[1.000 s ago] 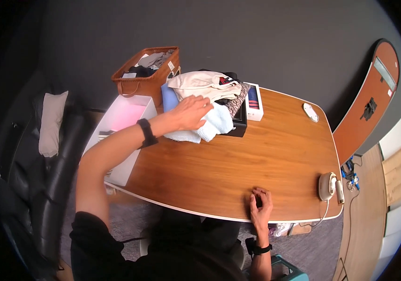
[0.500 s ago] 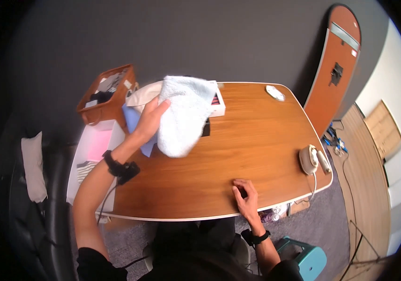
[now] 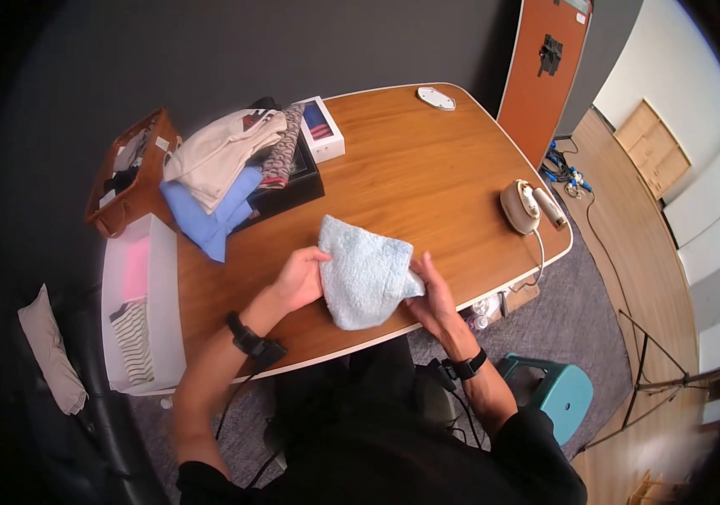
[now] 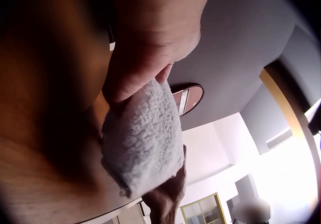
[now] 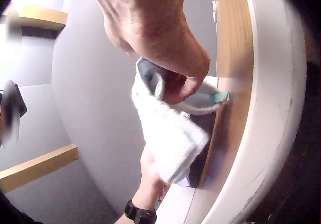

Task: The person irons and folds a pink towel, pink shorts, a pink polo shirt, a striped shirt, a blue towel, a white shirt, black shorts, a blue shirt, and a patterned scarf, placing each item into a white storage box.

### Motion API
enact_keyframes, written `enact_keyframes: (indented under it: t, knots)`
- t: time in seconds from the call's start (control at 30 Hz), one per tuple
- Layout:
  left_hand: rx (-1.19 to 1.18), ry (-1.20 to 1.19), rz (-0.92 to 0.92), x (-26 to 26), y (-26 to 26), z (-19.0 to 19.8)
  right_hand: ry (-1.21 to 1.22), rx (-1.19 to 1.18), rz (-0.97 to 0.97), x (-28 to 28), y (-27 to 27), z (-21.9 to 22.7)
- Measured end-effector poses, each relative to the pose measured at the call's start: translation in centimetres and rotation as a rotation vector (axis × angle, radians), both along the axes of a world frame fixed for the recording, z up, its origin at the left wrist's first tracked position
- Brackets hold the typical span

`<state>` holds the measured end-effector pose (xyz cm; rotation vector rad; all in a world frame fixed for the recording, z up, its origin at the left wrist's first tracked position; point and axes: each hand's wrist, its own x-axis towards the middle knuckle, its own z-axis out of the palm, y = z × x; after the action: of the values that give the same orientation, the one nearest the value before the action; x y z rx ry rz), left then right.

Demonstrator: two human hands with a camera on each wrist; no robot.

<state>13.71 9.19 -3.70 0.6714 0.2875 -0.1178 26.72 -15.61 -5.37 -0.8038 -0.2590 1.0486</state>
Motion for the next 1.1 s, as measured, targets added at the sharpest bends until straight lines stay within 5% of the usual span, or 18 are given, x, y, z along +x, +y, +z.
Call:
enact_keyframes:
  t: [0.07, 0.1, 0.2, 0.33, 0.5, 0.6, 0.73, 0.9, 1.0, 1.1]
  knots:
    - [-0.091, -0.082, 0.035, 0.2, 0.1, 0.0, 0.07, 0.151, 0.108, 0.5, -0.1, 1.1]
    - [-0.137, -0.112, 0.052, 0.3, 0.0, 0.0, -0.015, 0.034, -0.035, 0.0, 0.3, 1.5]
    - [-0.126, -0.106, 0.117, 1.1, -0.6, 0.0, -0.907, -0.084, -0.319, -2.1, 0.3, 7.7]
    - [-0.109, 0.139, 0.131, 1.4, -1.5, -0.7, -1.387, -0.134, -0.472, -2.1, 0.5, 11.4]
    - [-0.058, 0.04, -0.079, 1.2, -2.3, -1.1, -1.469, -0.333, -0.389, 0.8, 0.8, 10.7]
    - [0.344, 0.034, -0.046, 2.1, -3.3, -3.2, -1.444, -0.425, -0.27, 2.7, 0.4, 9.3]
    - [0.576, 0.089, 0.077, 1.5, -3.2, -2.9, -1.414, -0.46, -0.424, 6.6, -1.9, 8.4]
    - [0.576, -0.03, 0.144, -0.1, -0.7, -0.8, -1.455, -0.537, -0.519, 9.2, -4.6, 10.5]
    - [0.907, 0.016, 0.065, -0.6, 1.2, -1.7, -1.573, -0.497, -0.535, 10.3, -5.3, 9.1]
    - [1.351, 0.006, 0.073, -1.7, 2.0, -3.5, -1.555, -0.864, -0.123, 12.1, -7.1, 5.8]
